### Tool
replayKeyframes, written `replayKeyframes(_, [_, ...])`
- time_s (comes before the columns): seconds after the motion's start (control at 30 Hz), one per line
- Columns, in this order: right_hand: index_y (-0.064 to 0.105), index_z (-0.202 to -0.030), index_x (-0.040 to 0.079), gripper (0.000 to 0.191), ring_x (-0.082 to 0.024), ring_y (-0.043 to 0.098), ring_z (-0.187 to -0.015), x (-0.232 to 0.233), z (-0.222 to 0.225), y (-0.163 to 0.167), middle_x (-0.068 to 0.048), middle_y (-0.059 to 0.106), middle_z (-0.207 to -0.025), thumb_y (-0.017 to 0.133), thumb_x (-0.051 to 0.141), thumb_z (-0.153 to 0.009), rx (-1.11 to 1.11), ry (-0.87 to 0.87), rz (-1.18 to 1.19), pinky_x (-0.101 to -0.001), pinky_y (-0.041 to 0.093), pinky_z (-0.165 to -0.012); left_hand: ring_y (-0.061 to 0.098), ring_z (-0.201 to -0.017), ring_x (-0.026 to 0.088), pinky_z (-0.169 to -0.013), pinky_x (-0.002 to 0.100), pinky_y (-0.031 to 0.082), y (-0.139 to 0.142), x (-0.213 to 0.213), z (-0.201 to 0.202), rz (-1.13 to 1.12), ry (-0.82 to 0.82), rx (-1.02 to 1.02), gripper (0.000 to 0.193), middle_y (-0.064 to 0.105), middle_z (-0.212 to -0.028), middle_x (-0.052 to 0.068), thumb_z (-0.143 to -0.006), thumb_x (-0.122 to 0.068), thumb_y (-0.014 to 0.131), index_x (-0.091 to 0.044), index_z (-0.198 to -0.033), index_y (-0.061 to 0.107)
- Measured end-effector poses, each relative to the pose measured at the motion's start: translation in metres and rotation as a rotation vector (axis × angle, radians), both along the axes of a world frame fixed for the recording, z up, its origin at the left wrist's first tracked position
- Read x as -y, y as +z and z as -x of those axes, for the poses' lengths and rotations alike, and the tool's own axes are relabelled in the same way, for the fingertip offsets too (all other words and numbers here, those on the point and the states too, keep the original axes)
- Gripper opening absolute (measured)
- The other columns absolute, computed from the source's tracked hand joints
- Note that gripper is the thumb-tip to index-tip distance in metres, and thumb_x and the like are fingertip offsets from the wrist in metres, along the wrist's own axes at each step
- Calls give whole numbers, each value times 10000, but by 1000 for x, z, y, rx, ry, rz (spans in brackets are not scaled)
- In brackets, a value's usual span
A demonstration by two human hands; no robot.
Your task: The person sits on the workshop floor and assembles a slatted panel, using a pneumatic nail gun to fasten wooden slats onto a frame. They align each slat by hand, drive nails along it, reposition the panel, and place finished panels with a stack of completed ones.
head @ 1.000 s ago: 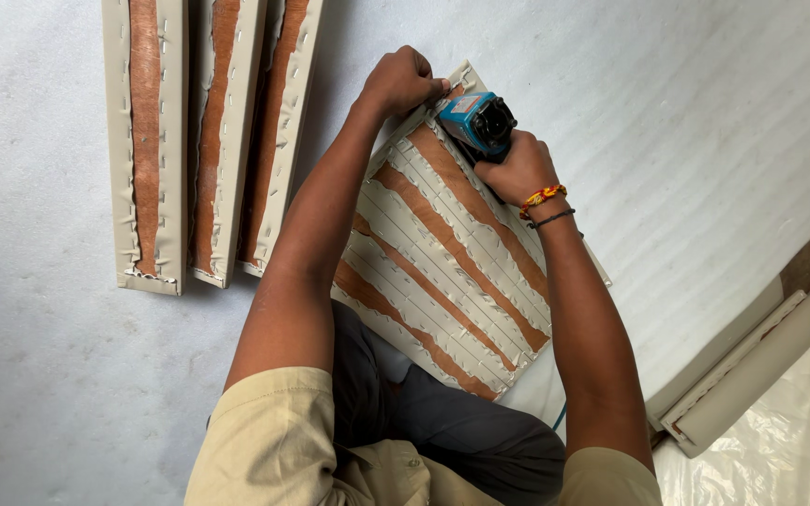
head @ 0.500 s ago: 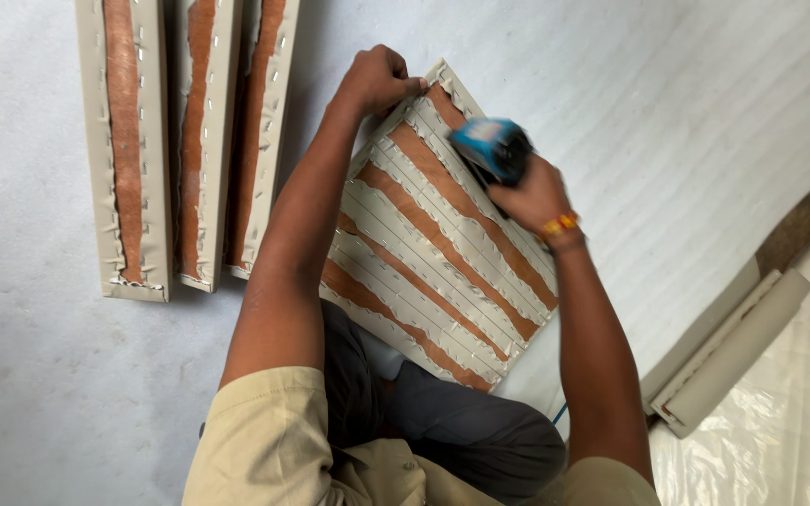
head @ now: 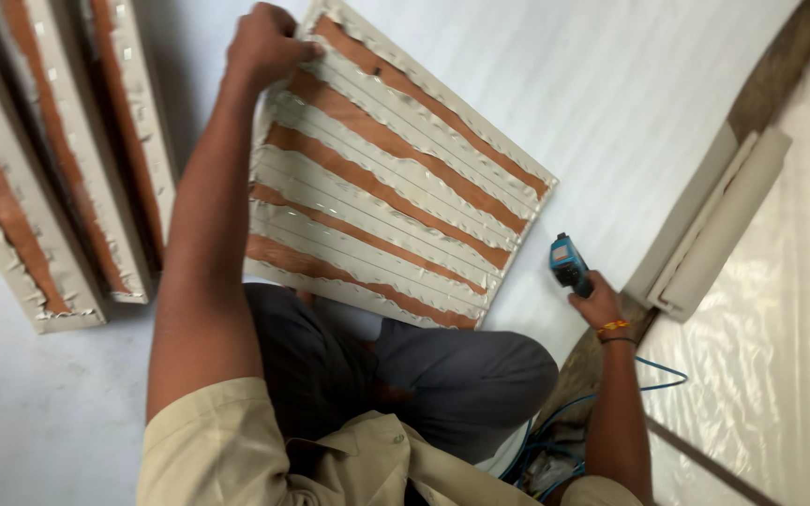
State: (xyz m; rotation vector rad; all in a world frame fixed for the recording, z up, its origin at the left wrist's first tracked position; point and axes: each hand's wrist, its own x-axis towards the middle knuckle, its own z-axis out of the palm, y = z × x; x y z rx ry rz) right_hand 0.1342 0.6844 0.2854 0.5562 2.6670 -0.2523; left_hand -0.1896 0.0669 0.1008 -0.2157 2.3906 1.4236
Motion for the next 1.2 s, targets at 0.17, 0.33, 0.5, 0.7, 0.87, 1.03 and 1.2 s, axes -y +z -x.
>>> replayKeyframes(0.17, [653, -1200, 18, 612, -433, 668, -1029, -30, -84, -44, -229, 704, -1138, 923, 238, -697, -170, 113, -98, -481, 545, -876, 756, -865, 206, -801, 360, 590, 18, -23, -23, -26, 125, -150, 538, 765, -984, 116, -834, -381, 931, -27, -1181, 724])
replayKeyframes(0.33, [627, -1166, 5, 686, -446, 634, -1092, -43, -129, -72, -228, 683, -1152, 969, 231, -616, -288, 17, -65, -500, 517, -953, 408, -1455, 482, -1080, 638, 406, 49, -67, -80, 515, -145, -436, 691, 445, -1628, 272, -1005, -237, 742, -38, -1582, 416])
replayKeyframes(0.5, [617, -1251, 9, 704, -453, 618, -1107, -74, -148, -77, -250, 625, -1255, 937, 249, -672, -189, -126, 20, -498, 524, -928, 113, -1546, 496, -1172, 748, 158, 76, -169, -149, 668, -623, -546, 817, 181, -1734, 227, -1005, -603, 582, -136, -1643, 376])
replayKeyframes(0.7, [680, -1265, 47, 565, -428, 634, -1129, -97, -154, -48, -246, 652, -1247, 859, 315, -801, -60, -62, 6, -491, 524, -949, 27, -1550, 465, -1158, 737, 0, 94, -264, -249, 619, -856, -503, 944, 111, -1716, 160, -866, -755, 520, -221, -1615, 309])
replayKeyframes(0.87, [596, -1359, 95, 570, -373, 715, -1026, -58, -119, -45, -201, 743, -1095, 763, 369, -887, -147, 86, 384, -460, 547, -902, 36, -1592, 454, -1164, 759, -68, 85, -294, -268, 622, -754, -651, 989, 138, -1753, 161, -903, -836, 516, -234, -1672, 363])
replayKeyframes(1.03, [326, -1591, 187, 829, -402, 702, -981, -28, -81, -43, -216, 734, -1040, 712, 414, -893, 172, 271, 394, -483, 547, -847, 53, -1583, 456, -1149, 752, -96, 78, -306, -266, 586, -728, -588, 994, 168, -1738, 167, -910, -882, 467, -244, -1665, 366])
replayKeyframes(1.2, [151, -1674, 266, 915, -419, 699, -951, -22, -70, -41, -235, 734, -986, 659, 403, -925, 499, 297, 332, -507, 554, -831, 70, -1577, 466, -1148, 707, -131, 77, -314, -254, 607, -761, -558, 950, 196, -1725, 184, -958, -868, 395, -231, -1664, 376])
